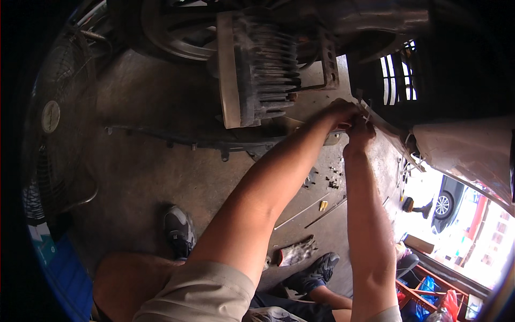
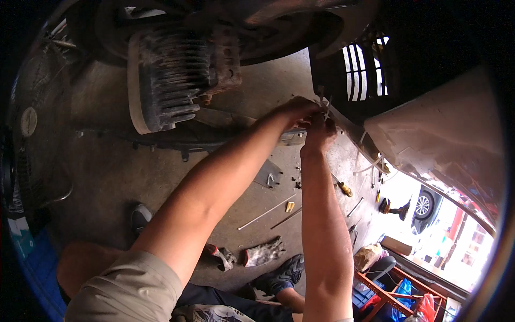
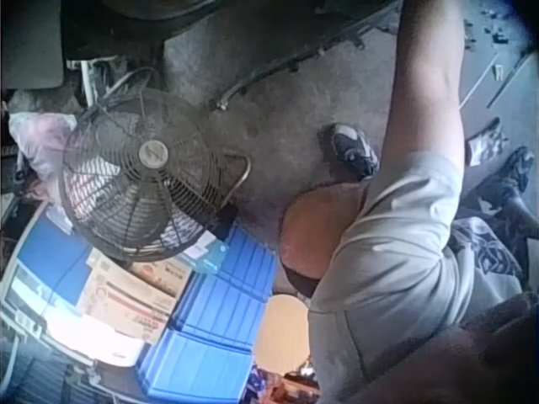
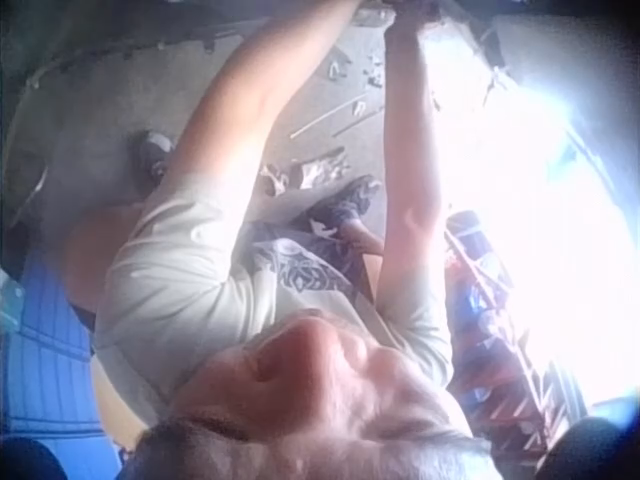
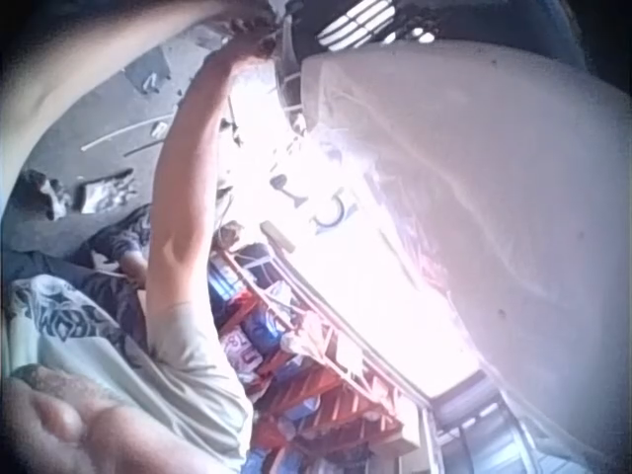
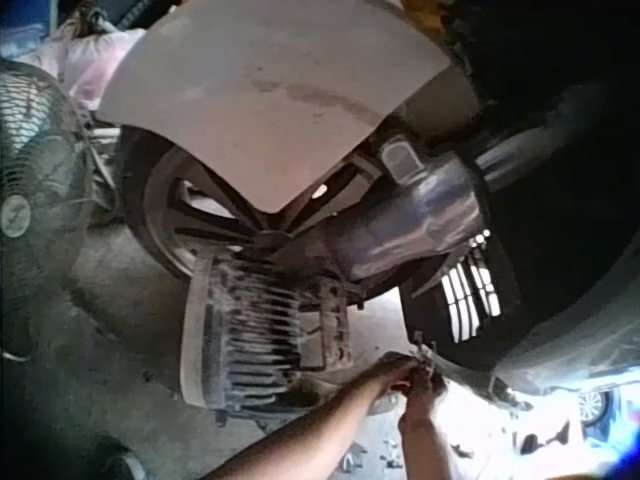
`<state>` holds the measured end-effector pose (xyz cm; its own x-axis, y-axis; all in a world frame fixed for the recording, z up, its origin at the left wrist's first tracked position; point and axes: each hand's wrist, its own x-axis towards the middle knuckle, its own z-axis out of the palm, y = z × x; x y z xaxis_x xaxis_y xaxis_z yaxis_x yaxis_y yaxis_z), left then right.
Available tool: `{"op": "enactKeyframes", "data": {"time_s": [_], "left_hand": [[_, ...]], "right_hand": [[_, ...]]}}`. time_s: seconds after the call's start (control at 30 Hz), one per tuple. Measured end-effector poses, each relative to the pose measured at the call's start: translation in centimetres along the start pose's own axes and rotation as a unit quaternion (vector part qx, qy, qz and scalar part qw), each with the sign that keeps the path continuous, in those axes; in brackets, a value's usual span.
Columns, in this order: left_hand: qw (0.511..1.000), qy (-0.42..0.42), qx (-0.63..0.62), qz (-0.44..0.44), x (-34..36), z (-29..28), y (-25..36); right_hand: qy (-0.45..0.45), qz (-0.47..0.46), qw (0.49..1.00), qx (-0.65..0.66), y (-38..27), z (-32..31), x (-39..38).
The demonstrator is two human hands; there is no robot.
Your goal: The recorder is using zip ties to secure a loose or broken fairing panel on a motorcycle.
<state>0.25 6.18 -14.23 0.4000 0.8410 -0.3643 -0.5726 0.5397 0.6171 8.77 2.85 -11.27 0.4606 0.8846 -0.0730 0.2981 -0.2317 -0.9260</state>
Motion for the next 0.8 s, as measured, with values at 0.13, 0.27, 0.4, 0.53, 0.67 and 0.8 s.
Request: {"op": "enactKeyframes", "data": {"time_s": [0.13, 0.27, 0.4, 0.53, 0.67, 0.8], "left_hand": [[0.997, 0.004, 0.079, 0.002, 0.2, -0.8, 0.6], [0.996, -0.049, 0.076, 0.001, 0.2, -1.2, 0.7], [0.995, -0.071, 0.066, -0.025, 0.1, -2.4, 0.5], [0.992, -0.087, 0.086, -0.036, 0.0, -2.4, 0.4], [0.991, -0.094, 0.094, -0.003, -0.7, -2.9, 0.1], [0.988, -0.037, 0.147, 0.03, -1.5, -2.2, 0.1]], "right_hand": [[-0.046, -0.071, 0.975, -0.205, -0.5, -1.1, -1.0], [-0.104, -0.217, 0.963, -0.12, -0.6, -2.1, -3.0], [-0.119, -0.142, 0.978, -0.1, -2.0, -2.3, -4.4], [-0.11, -0.222, 0.956, -0.16, -0.9, -3.0, -2.0], [-0.137, -0.137, 0.974, -0.116, -1.2, -2.8, -2.9], [-0.118, -0.026, 0.992, 0.028, -1.3, -2.5, -3.3]]}}
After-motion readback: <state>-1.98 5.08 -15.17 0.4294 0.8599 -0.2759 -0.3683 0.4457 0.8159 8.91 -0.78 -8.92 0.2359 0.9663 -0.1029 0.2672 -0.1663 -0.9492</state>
